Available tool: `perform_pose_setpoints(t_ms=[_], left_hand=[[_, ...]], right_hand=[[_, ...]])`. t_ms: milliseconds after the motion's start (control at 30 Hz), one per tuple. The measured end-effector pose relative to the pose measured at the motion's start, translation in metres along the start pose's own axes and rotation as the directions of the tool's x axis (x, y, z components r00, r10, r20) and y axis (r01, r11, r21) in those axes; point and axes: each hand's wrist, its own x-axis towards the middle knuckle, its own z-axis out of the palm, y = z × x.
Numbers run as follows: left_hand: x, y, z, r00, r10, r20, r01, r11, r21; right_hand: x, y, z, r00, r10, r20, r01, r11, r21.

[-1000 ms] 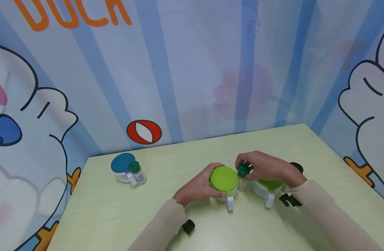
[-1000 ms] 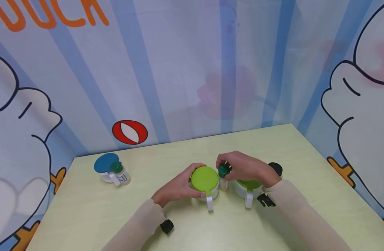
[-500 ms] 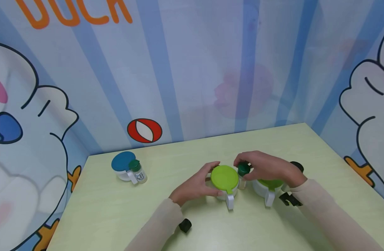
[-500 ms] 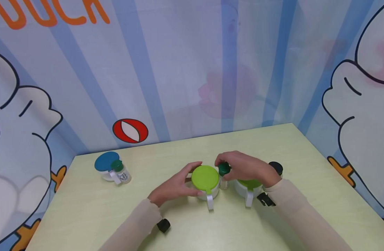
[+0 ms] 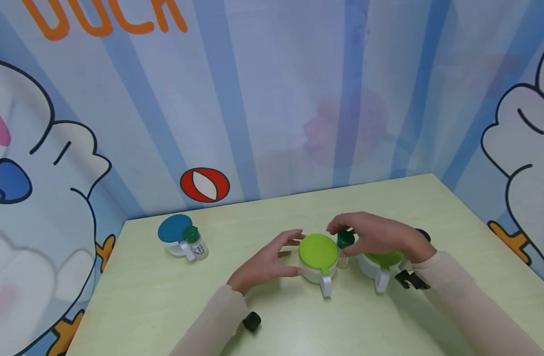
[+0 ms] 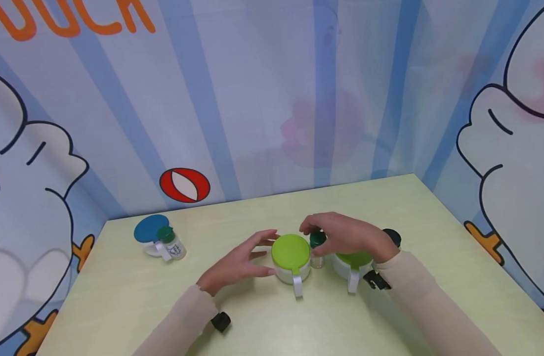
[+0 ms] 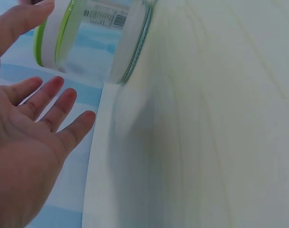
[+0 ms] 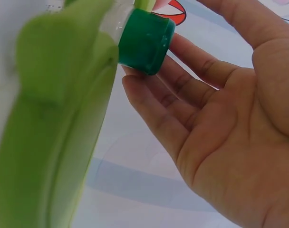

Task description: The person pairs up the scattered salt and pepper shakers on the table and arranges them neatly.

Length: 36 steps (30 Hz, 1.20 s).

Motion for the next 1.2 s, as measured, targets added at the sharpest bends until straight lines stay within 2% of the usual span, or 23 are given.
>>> perform_pose_setpoints(t_ms=[200, 333, 767, 1200], left_hand=[[-0.008, 0.001, -0.007, 1.0, -0.012, 0.002, 0.012, 1.0, 0.0], [-0.014, 0.002, -0.012, 1.0, 0.006, 0.001, -0.006, 1.0, 0.013], [-0.036, 0.0, -0.029, 0.999, -0.002, -0.036, 0.003, 1.0, 0.028], [-0.054, -0.002, -0.04, 0.996, -0.057, -0.073, 0.059, 0.998, 0.021]], right_hand=[[0.004, -0.002, -0.001, 1.0, -0.003, 0.006, 0.003, 1.0, 0.026], [0.005, -0.005, -0.001, 1.0, -0.011, 0.005, 0.011, 0.999, 0.033], [0.012, -0.015, -0.001, 0.998, -0.068, -0.012, 0.068, 0.997, 0.02], [0.022, -0.028, 0.002, 0.994, -0.111, -0.003, 0.111, 0.994, 0.022]])
